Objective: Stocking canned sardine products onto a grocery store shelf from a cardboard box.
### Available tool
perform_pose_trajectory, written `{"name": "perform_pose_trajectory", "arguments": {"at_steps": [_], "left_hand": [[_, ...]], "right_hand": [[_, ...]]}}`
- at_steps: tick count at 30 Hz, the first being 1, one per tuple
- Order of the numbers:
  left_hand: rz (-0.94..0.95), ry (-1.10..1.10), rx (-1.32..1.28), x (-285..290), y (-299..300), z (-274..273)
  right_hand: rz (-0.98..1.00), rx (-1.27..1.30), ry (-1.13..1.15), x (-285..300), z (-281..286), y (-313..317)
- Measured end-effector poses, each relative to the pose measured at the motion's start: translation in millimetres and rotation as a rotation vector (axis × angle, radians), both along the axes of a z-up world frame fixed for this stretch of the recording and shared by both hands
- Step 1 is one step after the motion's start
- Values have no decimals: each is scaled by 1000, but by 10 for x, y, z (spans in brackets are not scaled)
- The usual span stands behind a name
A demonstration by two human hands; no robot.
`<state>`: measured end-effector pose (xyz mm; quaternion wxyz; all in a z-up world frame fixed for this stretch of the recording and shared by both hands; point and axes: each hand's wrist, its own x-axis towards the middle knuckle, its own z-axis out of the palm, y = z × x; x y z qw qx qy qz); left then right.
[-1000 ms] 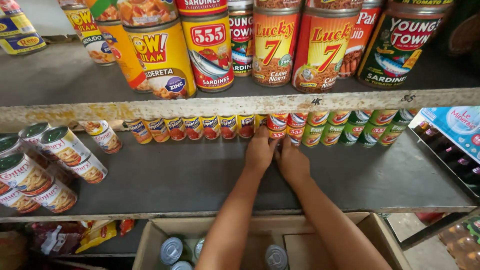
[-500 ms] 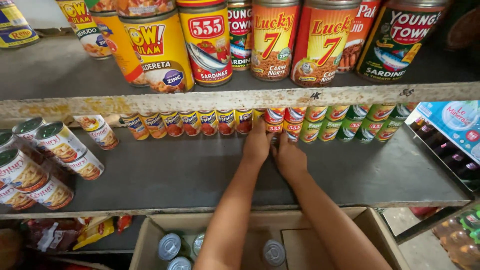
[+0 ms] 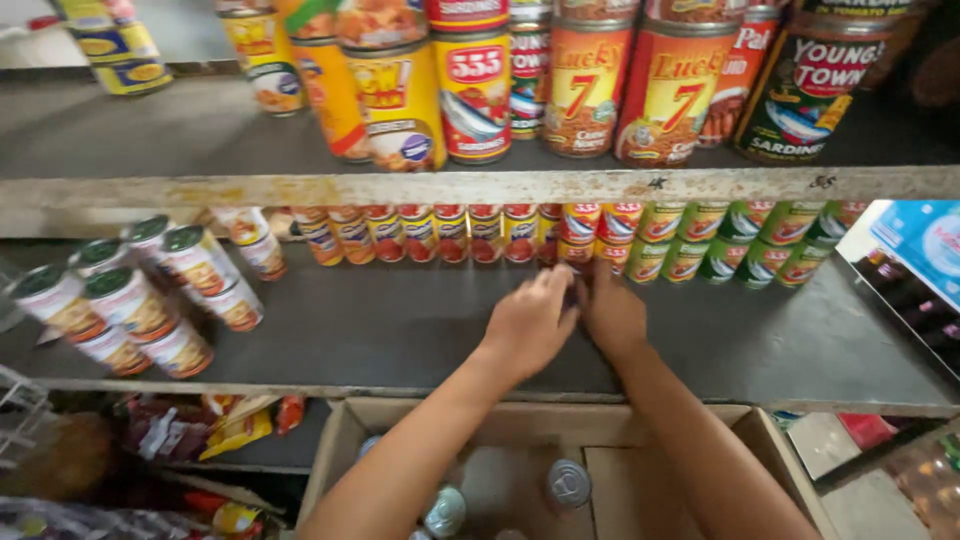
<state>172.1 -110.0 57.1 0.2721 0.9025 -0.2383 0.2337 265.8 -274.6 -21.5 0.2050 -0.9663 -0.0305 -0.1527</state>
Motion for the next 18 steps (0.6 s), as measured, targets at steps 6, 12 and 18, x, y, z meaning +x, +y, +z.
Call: {"name": "perform_pose_trajectory", "arguments": {"at_steps": [6,12,18], "left_hand": [[-150,98,143,-1225,449,87],[-340,266,174,-1700,715,-471],[-268,562,505,-1707,759,-733]], "right_hand": [[83,167,-305,-365,284,-77],[476,162,-271,-1508,711,-157],[448,-427,434,-2309,77,-630]]}}
